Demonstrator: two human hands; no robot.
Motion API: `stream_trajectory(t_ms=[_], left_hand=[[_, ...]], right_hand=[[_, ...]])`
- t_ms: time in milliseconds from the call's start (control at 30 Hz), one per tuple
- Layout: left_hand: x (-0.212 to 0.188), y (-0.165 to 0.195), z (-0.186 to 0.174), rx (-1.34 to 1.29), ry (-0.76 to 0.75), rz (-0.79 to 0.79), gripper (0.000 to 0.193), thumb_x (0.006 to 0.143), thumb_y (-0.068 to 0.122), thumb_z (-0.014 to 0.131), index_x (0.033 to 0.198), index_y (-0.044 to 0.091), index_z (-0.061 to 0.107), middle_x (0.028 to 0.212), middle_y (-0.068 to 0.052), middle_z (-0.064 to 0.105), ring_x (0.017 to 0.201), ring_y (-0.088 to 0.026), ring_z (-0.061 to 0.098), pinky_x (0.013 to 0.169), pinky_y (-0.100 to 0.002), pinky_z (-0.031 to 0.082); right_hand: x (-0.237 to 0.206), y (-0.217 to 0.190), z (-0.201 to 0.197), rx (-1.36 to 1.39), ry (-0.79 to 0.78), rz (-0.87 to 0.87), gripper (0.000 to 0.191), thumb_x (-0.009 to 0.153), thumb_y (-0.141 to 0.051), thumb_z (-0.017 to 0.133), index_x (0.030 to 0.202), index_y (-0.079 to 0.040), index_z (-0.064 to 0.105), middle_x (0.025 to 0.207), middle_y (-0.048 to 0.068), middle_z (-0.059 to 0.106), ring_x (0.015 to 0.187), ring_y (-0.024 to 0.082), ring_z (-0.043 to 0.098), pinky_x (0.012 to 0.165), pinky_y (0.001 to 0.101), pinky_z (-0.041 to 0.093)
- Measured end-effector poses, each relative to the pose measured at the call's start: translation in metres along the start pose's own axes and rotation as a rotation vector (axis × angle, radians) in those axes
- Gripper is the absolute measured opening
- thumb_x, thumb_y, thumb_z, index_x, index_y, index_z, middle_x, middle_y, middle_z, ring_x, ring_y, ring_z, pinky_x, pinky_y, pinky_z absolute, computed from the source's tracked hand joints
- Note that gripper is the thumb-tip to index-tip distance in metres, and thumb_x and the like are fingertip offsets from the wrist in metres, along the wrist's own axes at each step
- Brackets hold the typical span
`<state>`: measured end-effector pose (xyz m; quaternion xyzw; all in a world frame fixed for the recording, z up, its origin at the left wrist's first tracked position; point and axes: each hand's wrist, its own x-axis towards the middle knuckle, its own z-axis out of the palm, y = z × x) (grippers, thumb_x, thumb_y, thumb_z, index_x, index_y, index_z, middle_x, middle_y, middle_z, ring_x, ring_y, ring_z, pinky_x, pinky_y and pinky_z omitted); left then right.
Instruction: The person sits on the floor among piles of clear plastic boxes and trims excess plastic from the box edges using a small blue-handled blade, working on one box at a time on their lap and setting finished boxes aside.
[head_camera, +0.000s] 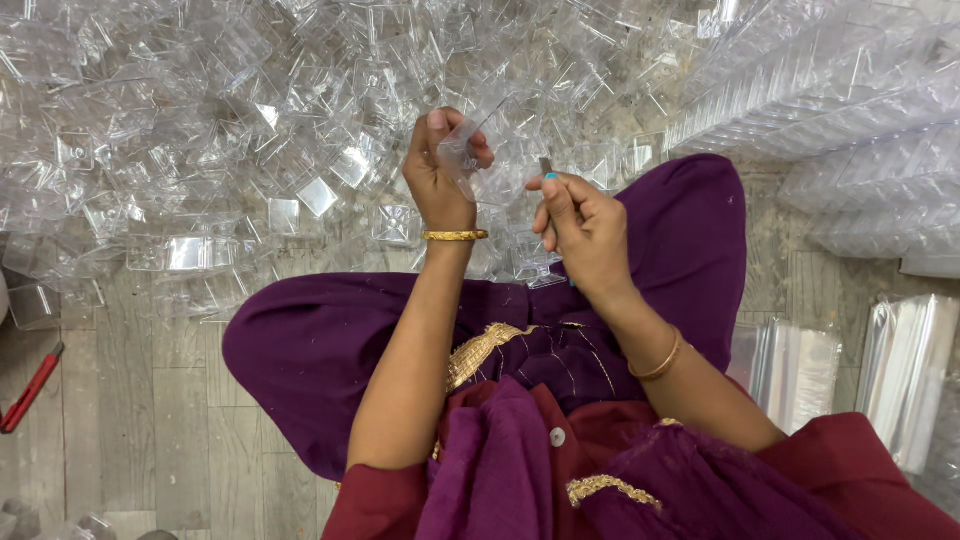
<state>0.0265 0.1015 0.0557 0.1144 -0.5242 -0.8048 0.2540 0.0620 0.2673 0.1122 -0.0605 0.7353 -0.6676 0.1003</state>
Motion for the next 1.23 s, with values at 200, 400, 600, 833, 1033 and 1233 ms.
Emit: stream_trajectory(t_ms=[200, 400, 600, 833, 1033, 1233], left_hand=[[0.004, -0.005, 0.001, 0.025, -0.021, -0.052, 0.041, 0.11, 0.041, 0.048, 0.099, 0.004, 0.062, 0.078, -0.006, 0.066, 0.065, -0.013, 0.067, 0.057, -0.026, 0.057], [0.009, -0.012, -0.019, -0.05, -0.305, -0.397, 0.033, 0.106, 0.026, 0.057, 0.115, -0.005, 0.064, 0.092, -0.01, 0.07, 0.076, -0.019, 0.073, 0.06, -0.032, 0.063], [0.009, -0.011, -0.018, 0.011, -0.433, -0.589, 0.033, 0.103, 0.021, 0.056, 0.122, -0.004, 0.064, 0.097, -0.011, 0.072, 0.073, -0.019, 0.074, 0.056, -0.032, 0.062], [0.008, -0.008, -0.019, 0.103, -0.448, -0.609, 0.038, 0.105, 0.03, 0.056, 0.107, -0.005, 0.071, 0.08, -0.011, 0.073, 0.06, -0.018, 0.071, 0.051, -0.03, 0.06], [0.019, -0.001, -0.021, 0.232, -0.401, -0.64, 0.046, 0.102, 0.044, 0.057, 0.099, 0.001, 0.071, 0.081, -0.009, 0.073, 0.06, -0.015, 0.07, 0.049, -0.027, 0.057], [0.02, 0.001, -0.016, 0.262, -0.408, -0.834, 0.07, 0.095, 0.066, 0.043, 0.102, 0.004, 0.074, 0.087, -0.01, 0.077, 0.076, -0.019, 0.076, 0.06, -0.031, 0.064]], right_hand=[[-0.03, -0.012, 0.016, -0.111, -0.211, -0.128, 0.031, 0.105, -0.027, 0.06, 0.111, 0.0, 0.074, 0.073, 0.0, 0.069, 0.056, 0.002, 0.057, 0.05, 0.0187, 0.047], [0.013, -0.018, -0.043, -0.313, -0.116, -0.199, 0.028, 0.106, -0.022, 0.061, 0.116, 0.0, 0.075, 0.071, 0.0, 0.069, 0.054, 0.003, 0.057, 0.049, 0.0204, 0.045], [0.032, -0.018, -0.058, -0.443, -0.185, -0.374, 0.026, 0.107, -0.022, 0.062, 0.111, -0.001, 0.077, 0.068, 0.002, 0.068, 0.057, 0.005, 0.059, 0.053, 0.0235, 0.047], [0.007, -0.002, -0.059, -0.518, -0.432, -0.46, 0.029, 0.105, -0.026, 0.065, 0.089, -0.003, 0.073, 0.073, 0.005, 0.069, 0.061, 0.012, 0.063, 0.057, 0.0276, 0.05], [0.007, -0.007, -0.063, -0.569, -0.242, -0.372, 0.025, 0.099, -0.027, 0.07, 0.089, -0.004, 0.074, 0.065, 0.004, 0.065, 0.056, 0.012, 0.061, 0.054, 0.03, 0.047], [0.067, -0.007, -0.051, -0.512, -0.181, -0.292, 0.032, 0.101, -0.033, 0.072, 0.085, -0.005, 0.069, 0.069, 0.002, 0.069, 0.062, 0.008, 0.067, 0.056, 0.0262, 0.049]])
